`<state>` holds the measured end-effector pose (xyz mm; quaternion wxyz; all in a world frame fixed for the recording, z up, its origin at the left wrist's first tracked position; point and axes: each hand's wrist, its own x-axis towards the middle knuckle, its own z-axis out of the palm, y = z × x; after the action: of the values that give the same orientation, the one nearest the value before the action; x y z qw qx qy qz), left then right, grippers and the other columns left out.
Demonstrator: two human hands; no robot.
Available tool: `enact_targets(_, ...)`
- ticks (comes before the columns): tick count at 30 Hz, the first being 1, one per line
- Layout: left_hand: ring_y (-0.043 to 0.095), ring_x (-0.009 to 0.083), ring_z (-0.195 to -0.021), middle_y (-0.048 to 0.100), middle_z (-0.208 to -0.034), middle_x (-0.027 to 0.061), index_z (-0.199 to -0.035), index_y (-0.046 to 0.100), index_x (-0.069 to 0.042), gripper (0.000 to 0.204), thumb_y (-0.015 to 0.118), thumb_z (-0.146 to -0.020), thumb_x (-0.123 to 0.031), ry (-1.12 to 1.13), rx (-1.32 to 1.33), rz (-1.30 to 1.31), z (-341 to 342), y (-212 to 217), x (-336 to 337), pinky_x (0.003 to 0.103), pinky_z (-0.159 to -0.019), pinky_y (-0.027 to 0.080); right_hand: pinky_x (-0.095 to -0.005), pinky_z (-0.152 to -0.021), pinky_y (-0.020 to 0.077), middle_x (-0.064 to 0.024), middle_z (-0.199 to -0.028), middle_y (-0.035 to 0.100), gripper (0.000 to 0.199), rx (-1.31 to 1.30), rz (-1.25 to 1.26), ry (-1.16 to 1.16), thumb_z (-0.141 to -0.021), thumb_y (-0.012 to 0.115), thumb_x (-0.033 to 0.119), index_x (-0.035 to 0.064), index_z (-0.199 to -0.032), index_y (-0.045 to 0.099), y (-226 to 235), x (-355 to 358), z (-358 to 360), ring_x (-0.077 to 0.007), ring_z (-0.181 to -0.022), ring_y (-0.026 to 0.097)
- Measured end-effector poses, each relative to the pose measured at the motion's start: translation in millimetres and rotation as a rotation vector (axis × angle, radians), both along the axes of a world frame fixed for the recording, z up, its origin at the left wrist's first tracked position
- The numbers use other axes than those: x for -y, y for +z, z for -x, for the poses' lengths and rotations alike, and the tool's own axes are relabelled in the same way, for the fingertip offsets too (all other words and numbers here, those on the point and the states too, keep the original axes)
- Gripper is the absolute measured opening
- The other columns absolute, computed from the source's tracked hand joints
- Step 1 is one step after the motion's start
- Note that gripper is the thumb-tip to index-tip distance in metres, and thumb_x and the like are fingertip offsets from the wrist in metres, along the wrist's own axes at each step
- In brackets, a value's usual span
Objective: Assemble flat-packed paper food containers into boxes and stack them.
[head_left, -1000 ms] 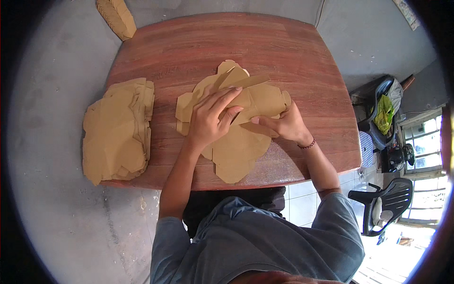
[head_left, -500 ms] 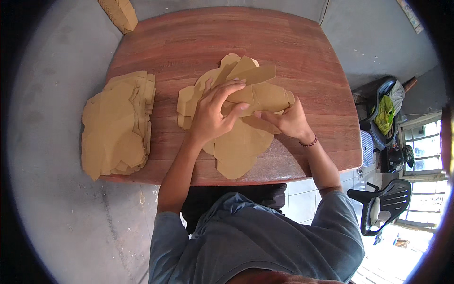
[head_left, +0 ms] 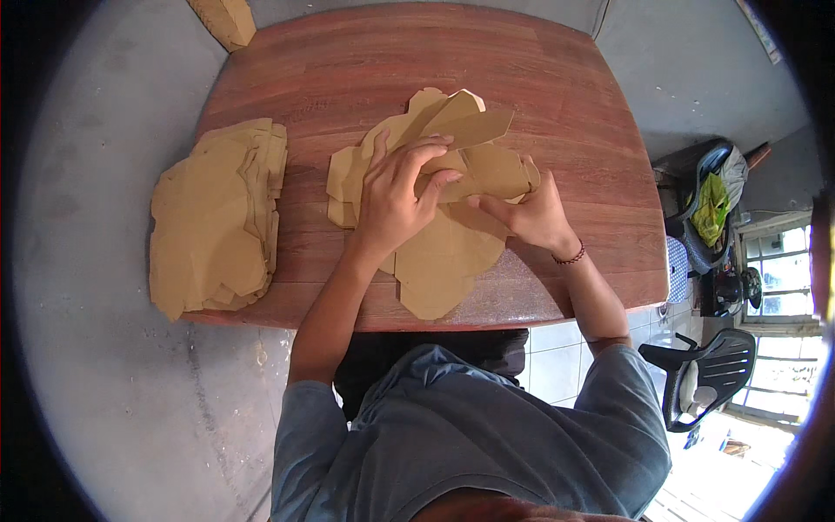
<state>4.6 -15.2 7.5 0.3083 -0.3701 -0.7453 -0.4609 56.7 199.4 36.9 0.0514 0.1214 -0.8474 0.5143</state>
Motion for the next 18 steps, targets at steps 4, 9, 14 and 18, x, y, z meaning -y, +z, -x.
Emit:
enact_targets(4, 0.073, 0.0256, -0.106, 0.075, -0.115, 0.0056, -0.113, 0.058, -0.009, 0.035, 0.081, -0.086, -0.011, 0.040, -0.042, -0.005, -1.0, -2.0, -2.4, 0.055, -0.107, 0.042, -0.0434, -0.116, 0.0379, -0.0120, -0.110, 0.077, 0.042, 0.026, 0.012, -0.008, -0.079, 0.086, 0.019, 0.0038, -0.115, 0.073, 8.0, 3.1, -2.8, -0.0285, -0.118, 0.067)
enact_targets(9, 0.073, 0.0260, -0.103, 0.076, -0.113, 0.0071, -0.111, 0.057, -0.009, 0.034, 0.081, -0.086, -0.010, 0.042, -0.060, -0.048, -1.3, -5.6, -5.4, 0.053, -0.103, 0.046, -0.0437, -0.115, 0.0389, -0.0127, -0.113, 0.076, 0.043, -0.055, -0.013, 0.005, -0.078, 0.086, 0.018, 0.0046, -0.116, 0.073, -2.2, -2.5, 0.4, -0.0304, -0.122, 0.065)
enact_targets(14, 0.073, 0.0264, -0.103, 0.075, -0.113, 0.0068, -0.117, 0.057, -0.009, 0.039, 0.080, -0.086, -0.009, 0.091, -0.120, -0.046, -1.6, -11.8, -7.4, 0.056, -0.102, 0.048, -0.0445, -0.114, 0.0406, -0.0134, -0.115, 0.075, 0.044, -0.020, 0.001, -0.013, -0.078, 0.086, 0.018, 0.0042, -0.117, 0.072, -1.6, -1.8, -0.4, -0.0319, -0.125, 0.061)
enact_targets(18, 0.073, 0.0266, -0.104, 0.074, -0.114, 0.0076, -0.121, 0.056, -0.009, 0.044, 0.081, -0.086, -0.008, 0.110, -0.158, -0.026, -0.9, -13.4, -9.0, 0.056, -0.102, 0.049, -0.0448, -0.114, 0.0400, -0.0140, -0.112, 0.076, 0.043, -0.035, -0.008, -0.011, -0.079, 0.086, 0.018, 0.0032, -0.117, 0.072, -2.1, -2.9, 1.2, -0.0306, -0.122, 0.062)
